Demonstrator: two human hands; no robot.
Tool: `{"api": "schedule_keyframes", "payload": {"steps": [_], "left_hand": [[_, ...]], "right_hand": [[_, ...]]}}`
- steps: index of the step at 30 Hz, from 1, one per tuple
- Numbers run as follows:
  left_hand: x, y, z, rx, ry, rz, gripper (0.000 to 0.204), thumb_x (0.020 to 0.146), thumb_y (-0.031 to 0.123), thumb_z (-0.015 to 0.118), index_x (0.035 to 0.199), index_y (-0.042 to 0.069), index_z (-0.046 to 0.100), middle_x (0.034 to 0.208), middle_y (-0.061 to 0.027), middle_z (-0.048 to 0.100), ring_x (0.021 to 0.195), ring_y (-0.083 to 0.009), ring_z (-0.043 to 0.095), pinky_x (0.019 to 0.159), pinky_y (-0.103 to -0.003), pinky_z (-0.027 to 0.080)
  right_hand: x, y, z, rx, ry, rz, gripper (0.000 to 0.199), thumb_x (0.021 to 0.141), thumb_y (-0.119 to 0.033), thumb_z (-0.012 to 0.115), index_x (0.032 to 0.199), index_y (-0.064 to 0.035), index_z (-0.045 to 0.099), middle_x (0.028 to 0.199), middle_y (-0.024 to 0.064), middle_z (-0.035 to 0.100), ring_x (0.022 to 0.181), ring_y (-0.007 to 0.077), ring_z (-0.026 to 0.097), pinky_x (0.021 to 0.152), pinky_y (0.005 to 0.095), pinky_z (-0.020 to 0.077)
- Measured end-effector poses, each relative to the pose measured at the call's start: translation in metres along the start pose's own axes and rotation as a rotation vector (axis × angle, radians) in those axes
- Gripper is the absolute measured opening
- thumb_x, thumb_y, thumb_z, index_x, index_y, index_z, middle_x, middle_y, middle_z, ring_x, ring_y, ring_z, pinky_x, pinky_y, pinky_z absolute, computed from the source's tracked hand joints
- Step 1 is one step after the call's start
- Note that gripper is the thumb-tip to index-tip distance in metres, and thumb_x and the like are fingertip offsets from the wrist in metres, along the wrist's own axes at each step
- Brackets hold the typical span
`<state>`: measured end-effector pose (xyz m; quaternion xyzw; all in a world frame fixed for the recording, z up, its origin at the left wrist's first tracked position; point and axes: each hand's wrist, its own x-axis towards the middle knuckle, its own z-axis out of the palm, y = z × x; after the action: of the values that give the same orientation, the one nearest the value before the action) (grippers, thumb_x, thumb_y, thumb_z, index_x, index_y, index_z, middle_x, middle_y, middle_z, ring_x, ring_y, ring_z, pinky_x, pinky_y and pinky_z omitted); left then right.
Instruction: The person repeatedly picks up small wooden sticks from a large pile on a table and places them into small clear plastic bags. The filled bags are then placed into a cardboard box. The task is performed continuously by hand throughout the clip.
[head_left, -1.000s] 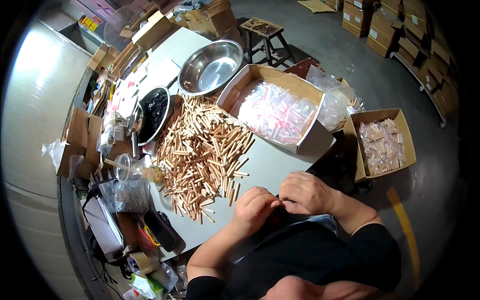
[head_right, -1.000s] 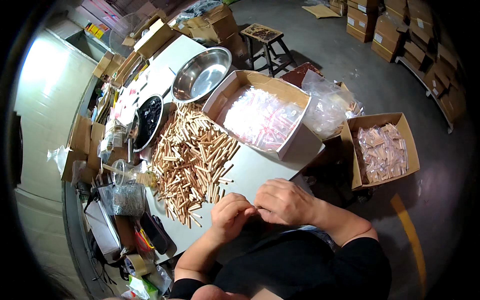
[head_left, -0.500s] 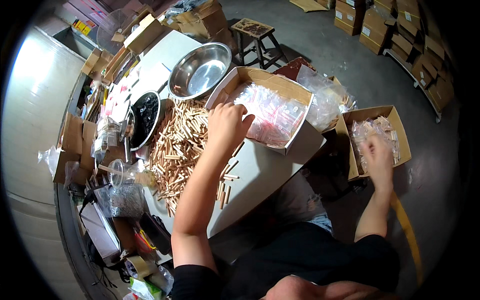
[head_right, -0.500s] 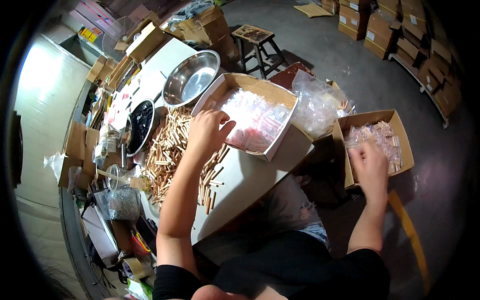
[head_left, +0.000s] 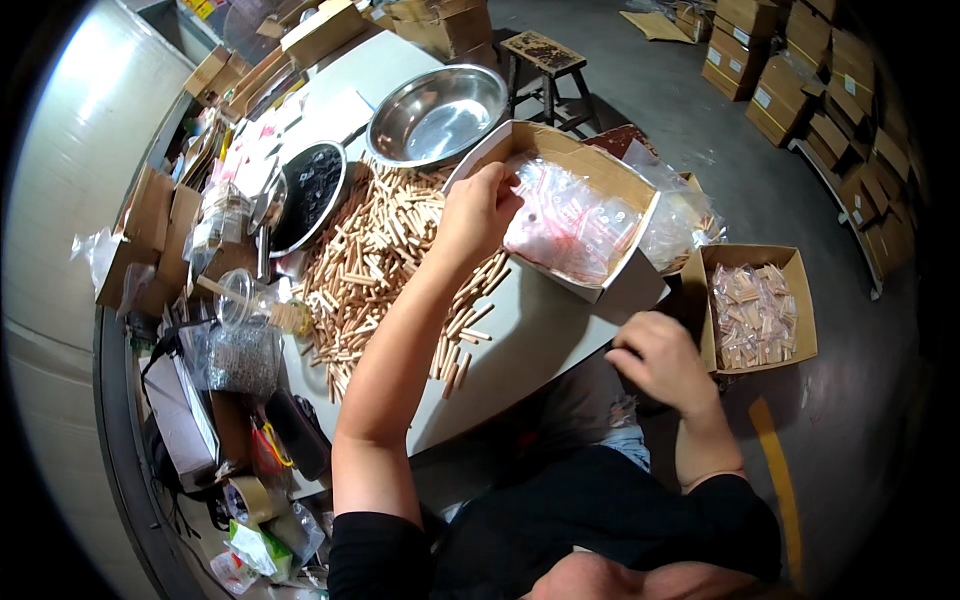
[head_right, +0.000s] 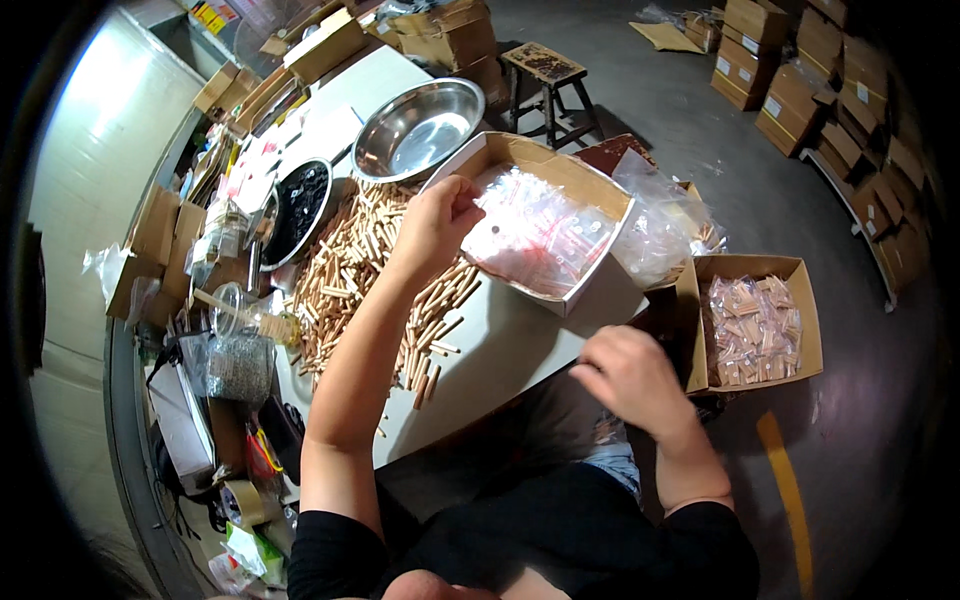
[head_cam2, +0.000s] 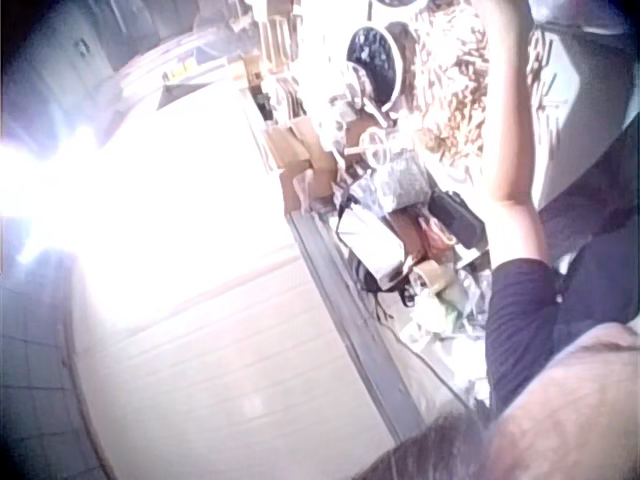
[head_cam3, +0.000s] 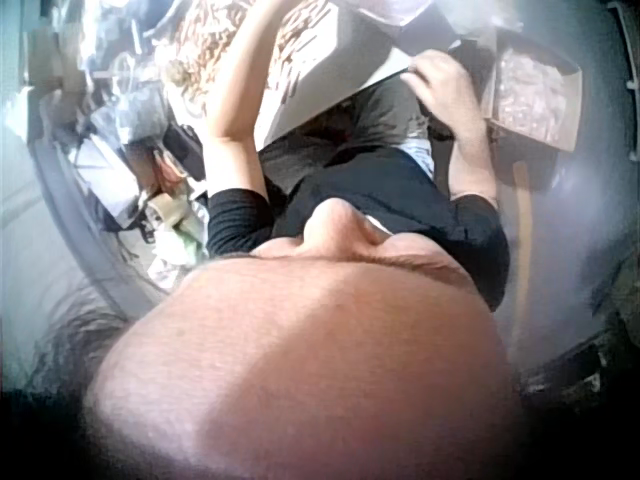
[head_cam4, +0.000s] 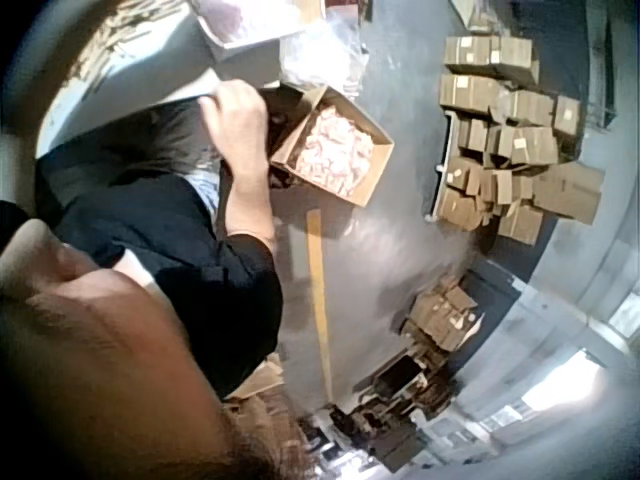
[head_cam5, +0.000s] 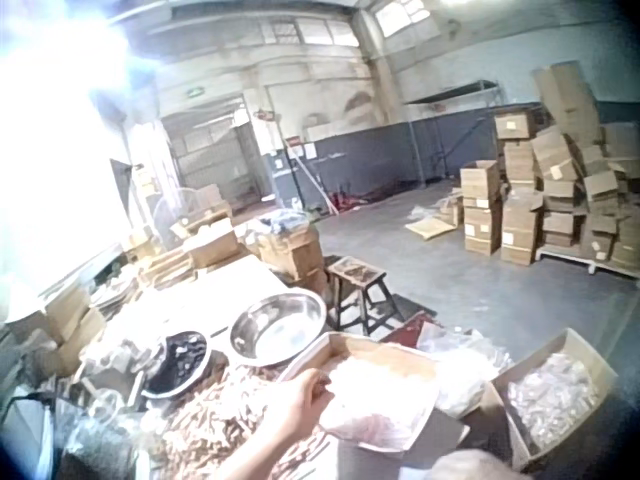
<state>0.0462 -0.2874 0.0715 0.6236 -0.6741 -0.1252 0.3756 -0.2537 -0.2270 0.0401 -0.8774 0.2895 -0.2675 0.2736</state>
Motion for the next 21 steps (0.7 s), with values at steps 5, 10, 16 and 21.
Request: {"api": "schedule_keyframes", "payload": {"steps": [5, 10, 16, 21], "left_hand": [[-0.040, 0.018, -0.036, -0.233, 0.089, 0.003, 0.014, 0.093, 0.001, 0.062, 0.104, 0.000, 0.072, 0.092, -0.0043, 0.063, 0.076, -0.0100, 0.056, 0.068, -0.023, 0.045], [-0.130, 0.034, -0.081, -0.320, 0.131, -0.264, 0.009, 0.094, 0.003, 0.064, 0.095, -0.005, 0.067, 0.082, -0.0070, 0.069, 0.073, -0.0081, 0.063, 0.066, -0.022, 0.050], [-0.256, 0.021, -0.091, -0.968, 0.440, -0.343, 0.014, 0.081, -0.002, 0.073, 0.075, 0.000, 0.061, 0.074, -0.0063, 0.059, 0.064, -0.0105, 0.055, 0.057, -0.023, 0.043], [-0.338, 0.015, -0.072, -1.139, 0.372, -0.511, 0.018, 0.090, 0.010, 0.068, 0.103, -0.002, 0.073, 0.107, -0.0149, 0.062, 0.100, -0.0200, 0.057, 0.086, -0.031, 0.045]], "right_hand": [[0.029, -0.032, 0.051, 0.030, -0.295, -0.160, 0.012, 0.081, -0.008, 0.068, 0.092, -0.0041, 0.063, 0.101, 0.0134, 0.060, 0.089, 0.0327, 0.061, 0.078, 0.0411, 0.0509], [0.060, -0.044, 0.108, 0.188, -0.216, -0.265, 0.015, 0.085, -0.004, 0.063, 0.100, -0.0038, 0.064, 0.097, 0.0140, 0.059, 0.091, 0.0337, 0.061, 0.080, 0.0409, 0.0516], [0.074, -0.052, 0.133, 0.129, -0.210, -0.320, 0.015, 0.082, -0.002, 0.068, 0.096, -0.0030, 0.064, 0.093, 0.0139, 0.057, 0.088, 0.0332, 0.060, 0.078, 0.0404, 0.0504], [0.077, -0.069, 0.138, 0.158, -0.206, -0.389, 0.017, 0.080, -0.004, 0.072, 0.096, -0.0065, 0.066, 0.093, 0.0116, 0.055, 0.086, 0.0326, 0.058, 0.076, 0.0406, 0.0498]]}}
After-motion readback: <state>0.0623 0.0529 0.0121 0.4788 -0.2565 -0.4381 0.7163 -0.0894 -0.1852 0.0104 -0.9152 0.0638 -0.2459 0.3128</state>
